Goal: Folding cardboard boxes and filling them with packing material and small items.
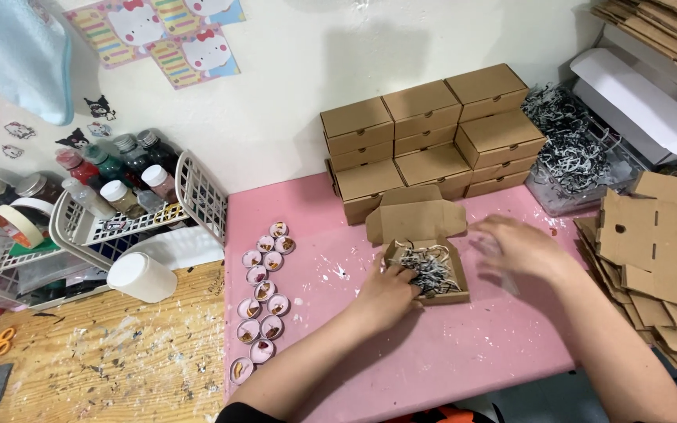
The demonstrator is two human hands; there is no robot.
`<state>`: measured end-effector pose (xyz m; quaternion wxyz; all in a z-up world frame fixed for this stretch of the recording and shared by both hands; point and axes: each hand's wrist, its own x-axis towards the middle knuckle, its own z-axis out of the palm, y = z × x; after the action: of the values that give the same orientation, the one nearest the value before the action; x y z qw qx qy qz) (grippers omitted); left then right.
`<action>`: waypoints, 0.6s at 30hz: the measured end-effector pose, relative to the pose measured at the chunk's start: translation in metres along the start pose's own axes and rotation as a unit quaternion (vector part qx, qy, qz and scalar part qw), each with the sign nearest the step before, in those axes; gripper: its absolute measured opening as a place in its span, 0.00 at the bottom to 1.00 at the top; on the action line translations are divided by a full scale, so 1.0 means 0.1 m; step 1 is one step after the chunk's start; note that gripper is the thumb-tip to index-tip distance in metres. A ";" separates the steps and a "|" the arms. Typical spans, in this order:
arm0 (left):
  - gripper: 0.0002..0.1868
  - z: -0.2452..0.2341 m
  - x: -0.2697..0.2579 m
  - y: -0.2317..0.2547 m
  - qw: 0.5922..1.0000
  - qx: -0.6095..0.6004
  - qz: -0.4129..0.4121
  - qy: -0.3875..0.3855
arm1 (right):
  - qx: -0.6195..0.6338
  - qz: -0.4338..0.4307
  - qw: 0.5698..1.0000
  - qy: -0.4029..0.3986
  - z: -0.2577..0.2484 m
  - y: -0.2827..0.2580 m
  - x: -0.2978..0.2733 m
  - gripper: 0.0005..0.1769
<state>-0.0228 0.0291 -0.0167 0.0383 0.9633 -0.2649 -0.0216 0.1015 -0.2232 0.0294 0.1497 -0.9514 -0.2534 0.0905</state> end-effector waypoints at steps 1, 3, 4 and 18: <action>0.19 0.00 0.00 -0.02 1.000 0.000 0.001 -0.001 | 0.001 0.002 1.000 0.000 0.21 0.22 0.05 0.31; 0.16 -0.02 0.00 -0.07 0.999 -0.005 -0.023 -0.040 | -0.057 -0.042 0.994 -0.088 0.61 0.66 0.16 0.64; 0.16 -0.03 -0.01 -0.08 0.999 -0.005 -0.022 -0.039 | -0.057 -0.042 0.994 -0.087 0.64 0.67 0.13 0.64; 0.45 -0.63 -0.08 -0.08 0.974 -0.050 0.017 0.218 | 0.243 0.098 0.960 0.100 0.06 -0.13 -0.30 0.16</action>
<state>-0.0214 0.0440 0.0451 0.1436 0.9369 -0.2652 0.1768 0.0690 -0.2264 0.0304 0.3913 -0.9108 -0.1129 0.0676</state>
